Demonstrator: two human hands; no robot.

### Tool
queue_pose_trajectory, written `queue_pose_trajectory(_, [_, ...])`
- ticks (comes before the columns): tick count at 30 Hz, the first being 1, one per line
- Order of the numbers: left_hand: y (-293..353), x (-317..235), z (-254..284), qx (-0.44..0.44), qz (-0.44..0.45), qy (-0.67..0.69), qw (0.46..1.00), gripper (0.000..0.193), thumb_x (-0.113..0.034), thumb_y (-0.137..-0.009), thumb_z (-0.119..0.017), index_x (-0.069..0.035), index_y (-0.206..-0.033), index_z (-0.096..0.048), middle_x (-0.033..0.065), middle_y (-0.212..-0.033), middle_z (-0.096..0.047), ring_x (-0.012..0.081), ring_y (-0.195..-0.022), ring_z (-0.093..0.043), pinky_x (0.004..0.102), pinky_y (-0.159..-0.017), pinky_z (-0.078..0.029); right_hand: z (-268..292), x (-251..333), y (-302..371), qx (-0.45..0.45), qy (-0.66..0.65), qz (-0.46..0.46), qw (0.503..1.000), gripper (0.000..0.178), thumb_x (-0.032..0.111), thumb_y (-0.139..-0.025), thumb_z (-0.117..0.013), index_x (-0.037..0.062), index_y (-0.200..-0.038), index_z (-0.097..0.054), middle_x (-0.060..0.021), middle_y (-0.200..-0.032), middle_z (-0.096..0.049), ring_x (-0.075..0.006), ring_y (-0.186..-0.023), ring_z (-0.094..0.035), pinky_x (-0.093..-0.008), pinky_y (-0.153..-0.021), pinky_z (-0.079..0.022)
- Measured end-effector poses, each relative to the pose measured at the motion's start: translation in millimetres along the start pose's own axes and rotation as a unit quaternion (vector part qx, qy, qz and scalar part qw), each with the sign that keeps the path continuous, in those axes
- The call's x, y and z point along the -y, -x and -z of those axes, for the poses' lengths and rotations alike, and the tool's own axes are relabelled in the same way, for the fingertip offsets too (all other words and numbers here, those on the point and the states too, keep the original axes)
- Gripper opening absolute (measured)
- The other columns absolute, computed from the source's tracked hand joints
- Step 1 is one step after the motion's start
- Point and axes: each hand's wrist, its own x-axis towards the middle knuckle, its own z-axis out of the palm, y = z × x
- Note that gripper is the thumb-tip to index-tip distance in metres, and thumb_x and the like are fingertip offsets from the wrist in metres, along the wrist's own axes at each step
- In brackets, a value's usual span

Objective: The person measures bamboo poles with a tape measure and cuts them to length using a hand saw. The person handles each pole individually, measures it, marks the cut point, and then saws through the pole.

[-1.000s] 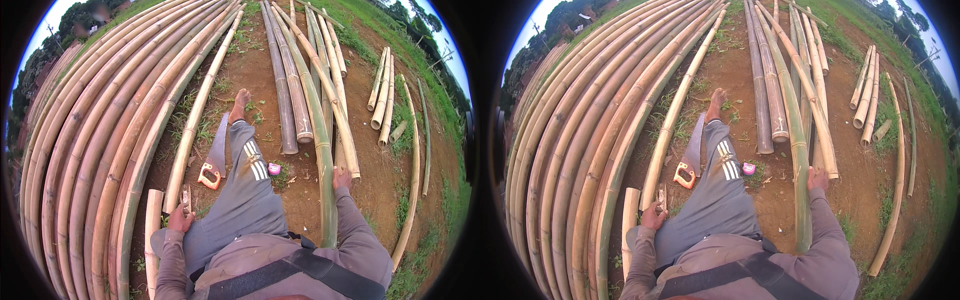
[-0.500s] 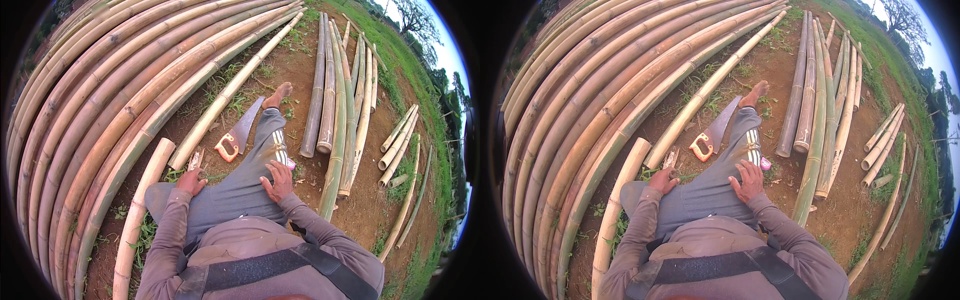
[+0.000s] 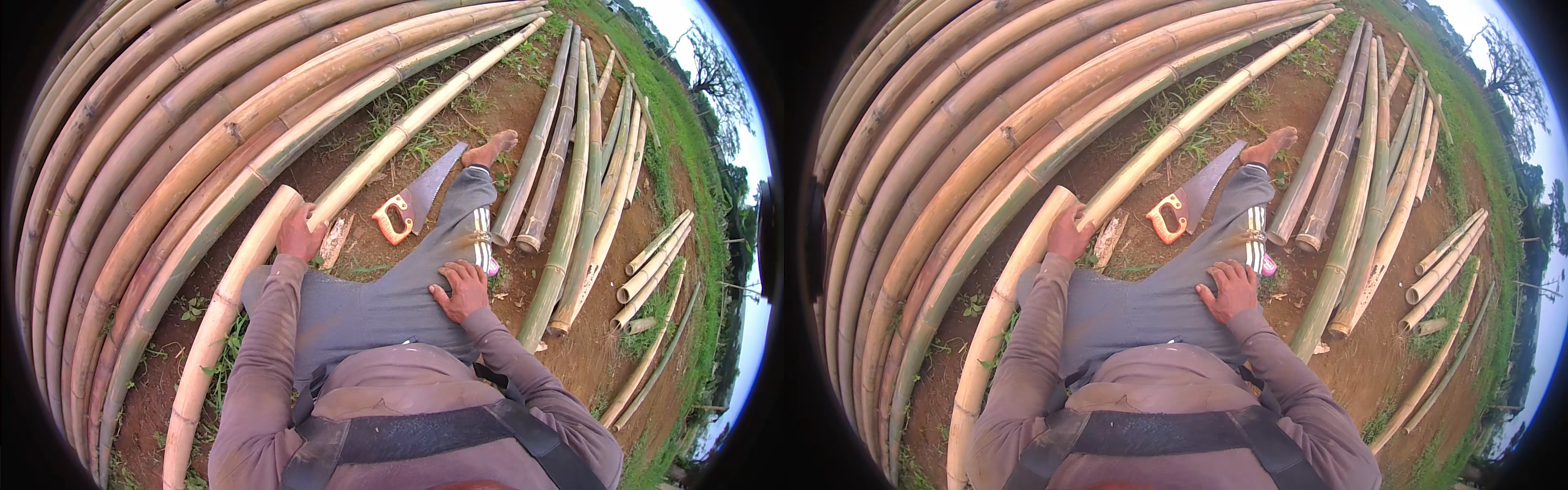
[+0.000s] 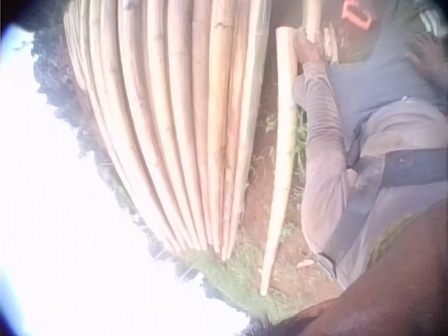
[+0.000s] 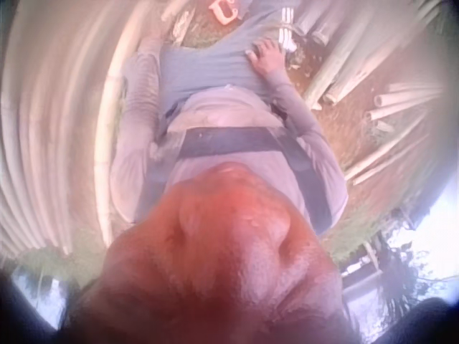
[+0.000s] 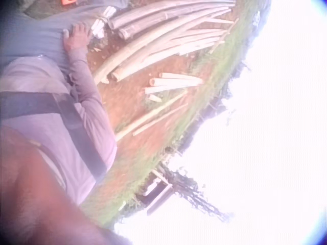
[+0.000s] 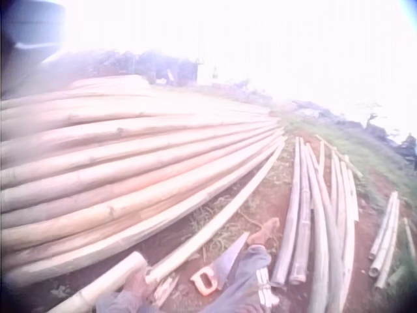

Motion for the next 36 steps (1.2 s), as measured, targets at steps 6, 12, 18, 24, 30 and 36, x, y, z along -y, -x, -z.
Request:
queue_pose_trajectory(6, [-13.5, -0.9, -11.7, 0.114, -0.007, -0.068, 0.991, 0.048, -0.033, -0.089, -0.074, -0.012, -0.13, -0.063, 0.0177, -0.125, -0.069, 0.0363, -0.119, -0.064, 0.0469, -0.101, -0.051, -3.4, -4.4, -2.1, -0.014, 0.002, 0.003, 1.0, 0.045, 0.042, -0.088, -0.073, 0.0118, -0.121, -0.069, -0.0059, -0.133, -0.065, -0.0289, -0.135, -0.05, -0.0501, -0.118, -0.029])
queue_pose_trajectory(12, [5.1, -6.1, -67.6, 0.352, -0.037, -0.179, 0.918, 0.057, -0.039, -0.092, -0.071, -0.016, -0.142, -0.056, 0.0167, -0.13, -0.066, 0.0355, -0.126, -0.06, 0.0485, -0.104, -0.049, -0.1, -1.1, -18.4, 0.012, 0.019, 0.035, 0.999, 0.045, 0.041, -0.086, -0.074, 0.0108, -0.119, -0.069, -0.0062, -0.126, -0.067, -0.0287, -0.128, -0.054, -0.0482, -0.115, -0.033])
queue_pose_trajectory(18, [36.6, -24.8, -68.5, 0.211, -0.097, -0.064, 0.971, 0.032, -0.024, -0.085, -0.071, -0.008, -0.112, -0.066, 0.017, -0.113, -0.069, 0.0389, -0.11, -0.067, 0.0525, -0.093, -0.053, -35.7, 0.0, -126.3, 0.132, -0.21, 0.023, 0.969, 0.044, 0.033, -0.095, -0.07, 0.0012, -0.124, -0.067, -0.0205, -0.102, -0.074, -0.0339, -0.091, -0.072, -0.0436, -0.084, -0.054])
queue_pose_trajectory(24, [86.6, -31.7, -3.2, 0.031, -0.086, 0.059, 0.994, 0.038, -0.028, -0.086, -0.074, -0.01, -0.119, -0.064, 0.0168, -0.112, -0.067, 0.0386, -0.112, -0.065, 0.051, -0.096, -0.05, -220.4, -63.7, -244.4, 0.18, -0.083, 0.057, 0.979, 0.073, 0.039, -0.08, -0.08, 0.0, -0.137, -0.055, -0.0237, -0.134, -0.061, -0.0386, -0.118, -0.062, -0.0479, -0.103, -0.048])
queue_pose_trajectory(30, [116.9, 26.8, 94.2, -0.336, 0.212, 0.311, 0.863, 0.061, -0.024, -0.092, -0.074, 0.001, -0.141, -0.049, 0.0193, -0.123, -0.065, 0.0255, -0.111, -0.066, 0.0406, -0.095, -0.056, -195.9, -1.3, -208.4, 0.174, -0.024, 0.05, 0.983, 0.071, 0.029, -0.078, -0.079, 0.0019, -0.138, -0.051, -0.0219, -0.136, -0.056, -0.0399, -0.12, -0.06, -0.0491, -0.106, -0.046])
queue_pose_trajectory(36, [32.6, 154.6, 131.1, -0.514, 0.332, 0.628, 0.481, 0.128, -0.057, -0.077, -0.085, 0.003, -0.16, -0.008, 0.0279, -0.163, -0.024, 0.0458, -0.149, -0.029, 0.0617, -0.12, -0.027, -204.0, -53.5, -191.2, 0.12, -0.114, 0.065, 0.984, 0.055, 0.026, -0.081, -0.072, -0.0021, -0.125, -0.054, -0.0177, -0.103, -0.067, -0.0375, -0.098, -0.066, -0.0465, -0.088, -0.052])
